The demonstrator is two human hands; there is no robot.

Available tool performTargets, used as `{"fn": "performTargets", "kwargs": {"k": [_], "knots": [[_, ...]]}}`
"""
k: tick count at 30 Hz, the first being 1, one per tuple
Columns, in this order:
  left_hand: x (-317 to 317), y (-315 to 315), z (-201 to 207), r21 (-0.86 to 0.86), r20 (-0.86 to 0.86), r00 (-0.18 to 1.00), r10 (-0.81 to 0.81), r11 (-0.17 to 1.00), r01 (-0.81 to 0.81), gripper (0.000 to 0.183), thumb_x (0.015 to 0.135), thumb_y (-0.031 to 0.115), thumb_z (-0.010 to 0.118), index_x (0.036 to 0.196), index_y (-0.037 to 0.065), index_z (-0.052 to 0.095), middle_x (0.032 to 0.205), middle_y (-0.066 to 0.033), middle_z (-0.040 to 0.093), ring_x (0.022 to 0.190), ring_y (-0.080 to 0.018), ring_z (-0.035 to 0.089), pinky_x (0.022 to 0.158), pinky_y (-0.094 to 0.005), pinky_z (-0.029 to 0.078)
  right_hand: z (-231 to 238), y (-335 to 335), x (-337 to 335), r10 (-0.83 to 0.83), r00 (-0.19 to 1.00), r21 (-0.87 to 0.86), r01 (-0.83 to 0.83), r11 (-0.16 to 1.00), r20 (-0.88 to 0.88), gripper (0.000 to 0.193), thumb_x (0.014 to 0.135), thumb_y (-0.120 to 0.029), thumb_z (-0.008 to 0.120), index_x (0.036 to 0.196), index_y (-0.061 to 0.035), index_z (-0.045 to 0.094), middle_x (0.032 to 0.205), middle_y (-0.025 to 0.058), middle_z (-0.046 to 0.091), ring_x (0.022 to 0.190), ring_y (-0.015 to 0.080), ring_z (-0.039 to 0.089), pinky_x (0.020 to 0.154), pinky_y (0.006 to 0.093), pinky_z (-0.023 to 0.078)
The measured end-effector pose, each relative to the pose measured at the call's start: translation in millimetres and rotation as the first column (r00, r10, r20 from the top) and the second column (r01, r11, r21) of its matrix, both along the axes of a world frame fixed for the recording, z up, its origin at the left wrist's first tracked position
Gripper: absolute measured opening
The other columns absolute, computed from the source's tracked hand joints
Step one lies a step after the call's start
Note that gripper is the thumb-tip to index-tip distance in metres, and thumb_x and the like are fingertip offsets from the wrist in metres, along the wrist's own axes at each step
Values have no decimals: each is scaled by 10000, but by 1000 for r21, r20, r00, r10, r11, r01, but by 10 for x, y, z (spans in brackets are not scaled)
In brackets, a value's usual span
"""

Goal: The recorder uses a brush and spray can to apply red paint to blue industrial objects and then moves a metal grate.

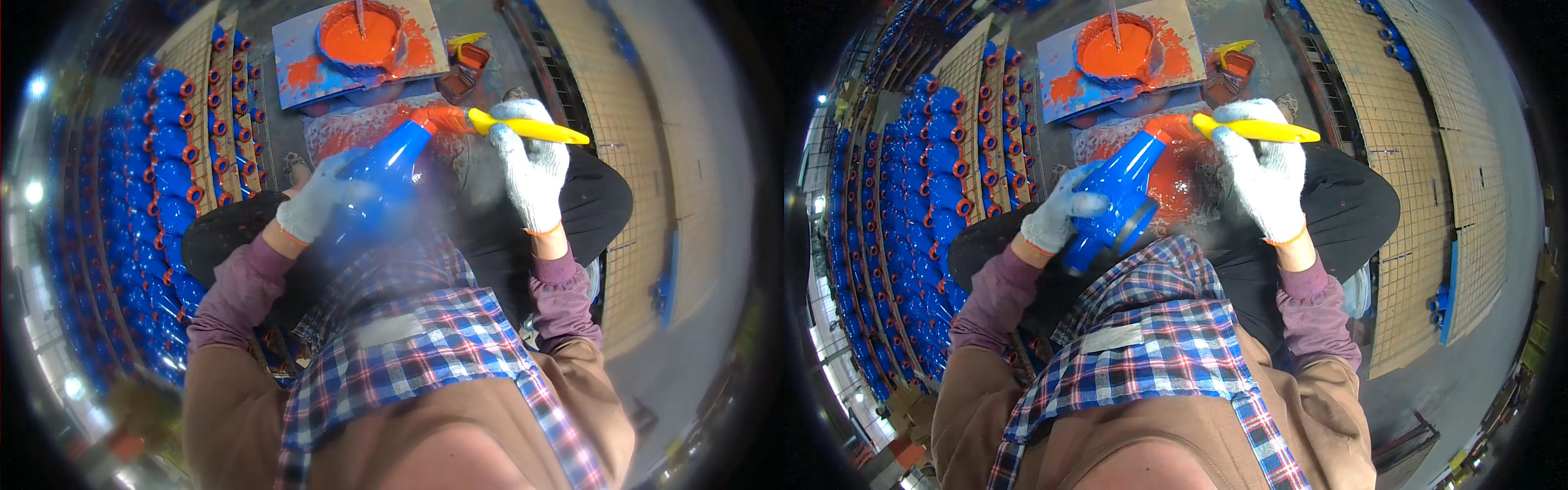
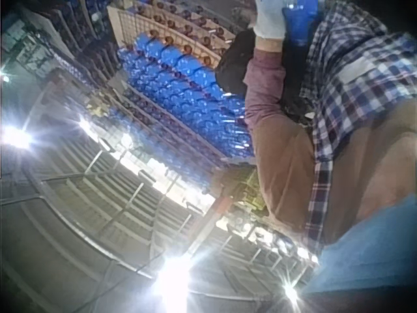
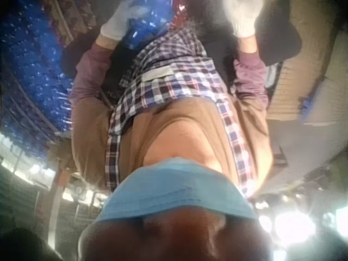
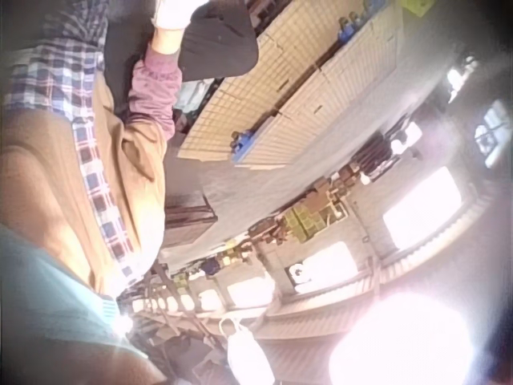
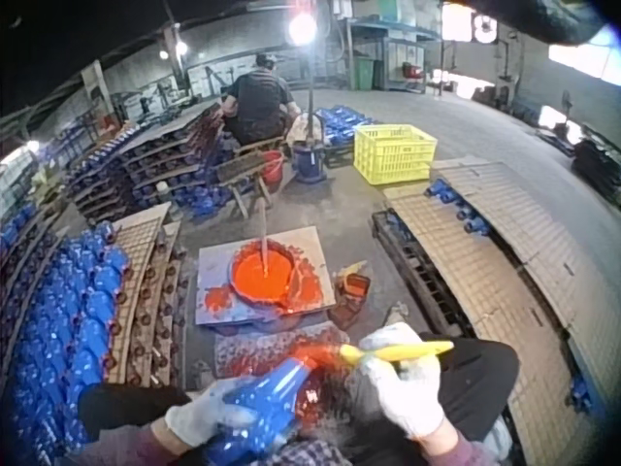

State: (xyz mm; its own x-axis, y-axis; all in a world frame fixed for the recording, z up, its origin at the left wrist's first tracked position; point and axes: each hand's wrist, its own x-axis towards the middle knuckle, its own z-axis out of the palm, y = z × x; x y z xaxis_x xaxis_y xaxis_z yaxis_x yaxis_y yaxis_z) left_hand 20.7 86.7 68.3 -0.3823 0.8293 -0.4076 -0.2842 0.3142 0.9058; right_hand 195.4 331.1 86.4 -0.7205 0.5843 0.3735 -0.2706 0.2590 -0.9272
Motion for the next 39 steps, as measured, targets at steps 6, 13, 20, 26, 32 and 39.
{"fn": "performTargets", "kwargs": {"k": [6, 13, 20, 26, 32, 39], "knots": [[353, 213, -280, 161, 775, 607, 176, 874, -459, 801, 928, 678, 523, 1426, 52, 484, 1352, -202, 594, 1168, -304, 645, 1006, -447, 554, -21, 35, -18, -163, 986, -162, 164, 973, 19, 215, 937, 25, 650, 1150, -1, 636, 1036, 60, 662, 874, 106, 635, 785, 238, 525], [255, 301, -67, 261, 906, 423, -6, 795, -547, 871, 934, 774, 389, 1458, 80, 439, 1306, -208, 623, 1061, -294, 687, 791, -408, 628, -16, 56, 106, -359, 930, -87, 365, 927, 81, 245, 947, 6, 654, 1187, 42, 621, 1081, 108, 660, 832, 149, 665, 752, 275, 562], [86, 281, 396, 496, 725, 672, 150, 563, -661, 857, 974, 736, 311, 1509, 68, 354, 1420, -210, 530, 1216, -347, 591, 980, -513, 538, 84, 66, 126, -384, 920, -174, 391, 904, 73, 224, 978, -37, 632, 1190, 34, 623, 1061, 97, 662, 765, 110, 635, 671, 231, 537], [-119, 368, 340, 473, 789, 598, -142, 761, -444, 751, 1004, 657, 365, 1459, 63, 430, 1385, -197, 553, 1134, -371, 639, 954, -515, 545, 126, 52, 63, -388, 919, -184, 394, 901, 70, 236, 978, -44, 637, 1200, 37, 624, 1028, 94, 666, 737, 107, 628, 656, 233, 527], [-153, 344, -71, 220, 764, 621, 172, 837, -502, 793, 974, 679, 387, 1453, 50, 437, 1348, -245, 581, 1079, -382, 687, 719, -485, 654, 50, 15, 18, -371, 917, -216, 396, 892, 147, 244, 973, -52, 656, 1195, 46, 632, 1002, 92, 672, 730, 115, 636, 656, 237, 535], [-136, 136, 11, 257, 517, 848, 114, 925, -281, 409, 1009, 279, 560, 1351, 56, 540, 1225, -81, 645, 1067, -173, 646, 952, -327, 542, 6, 90, -57, -332, 929, -211, 361, 908, 162, 242, 984, -97, 661, 1184, 38, 640, 922, 78, 674, 676, 102, 615, 633, 232, 502]]}}
